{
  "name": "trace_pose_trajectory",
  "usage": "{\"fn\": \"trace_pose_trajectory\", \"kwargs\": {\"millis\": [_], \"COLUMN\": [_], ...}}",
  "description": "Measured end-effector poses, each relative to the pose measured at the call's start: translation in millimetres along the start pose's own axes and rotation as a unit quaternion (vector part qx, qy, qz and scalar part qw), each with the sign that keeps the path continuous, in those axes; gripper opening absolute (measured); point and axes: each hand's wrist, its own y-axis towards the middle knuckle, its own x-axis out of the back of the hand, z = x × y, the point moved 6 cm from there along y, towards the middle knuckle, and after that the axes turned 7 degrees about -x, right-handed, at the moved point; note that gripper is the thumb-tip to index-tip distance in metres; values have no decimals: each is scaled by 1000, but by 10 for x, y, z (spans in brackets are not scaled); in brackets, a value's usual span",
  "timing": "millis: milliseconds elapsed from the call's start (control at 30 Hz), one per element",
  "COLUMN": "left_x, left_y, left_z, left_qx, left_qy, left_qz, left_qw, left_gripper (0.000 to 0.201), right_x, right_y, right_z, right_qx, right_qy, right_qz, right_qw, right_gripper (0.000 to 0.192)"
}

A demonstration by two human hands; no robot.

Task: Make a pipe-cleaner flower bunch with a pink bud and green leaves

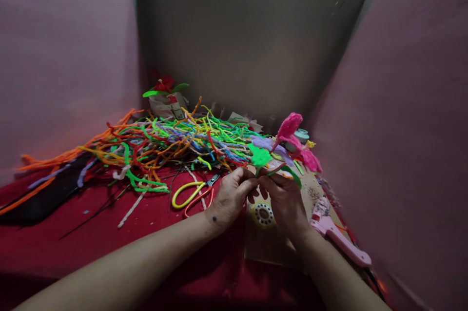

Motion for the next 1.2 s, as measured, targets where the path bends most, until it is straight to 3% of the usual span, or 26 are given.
{"fn": "trace_pose_trajectory", "kwargs": {"millis": [167, 467, 700, 833, 1000, 1200], "left_x": [-30, -52, -67, -98, -71, -70], "left_y": [-10, -50, -42, -41, -39, -22], "left_z": [-12, -28, -82, -112, -113, -146], "left_qx": [12, 34, 22, 19, 12, 17], "left_qy": [-35, -101, -100, -122, -135, -141], "left_qz": [4, 4, -11, -12, -40, 0], "left_qw": [999, 994, 995, 992, 990, 990], "left_gripper": [15, 18, 16, 18, 16, 11], "right_x": [-39, -183, -92, -95, -79, -47], "right_y": [-22, -64, -62, -80, -107, -69], "right_z": [47, -172, 50, 61, 83, -44], "right_qx": [-21, -116, -13, -22, -21, -12], "right_qy": [17, 176, 91, 126, 81, 97], "right_qz": [29, 94, 34, 21, 1, 7], "right_qw": [999, 973, 995, 992, 997, 995], "right_gripper": [28, 24, 29, 20, 16, 15]}}
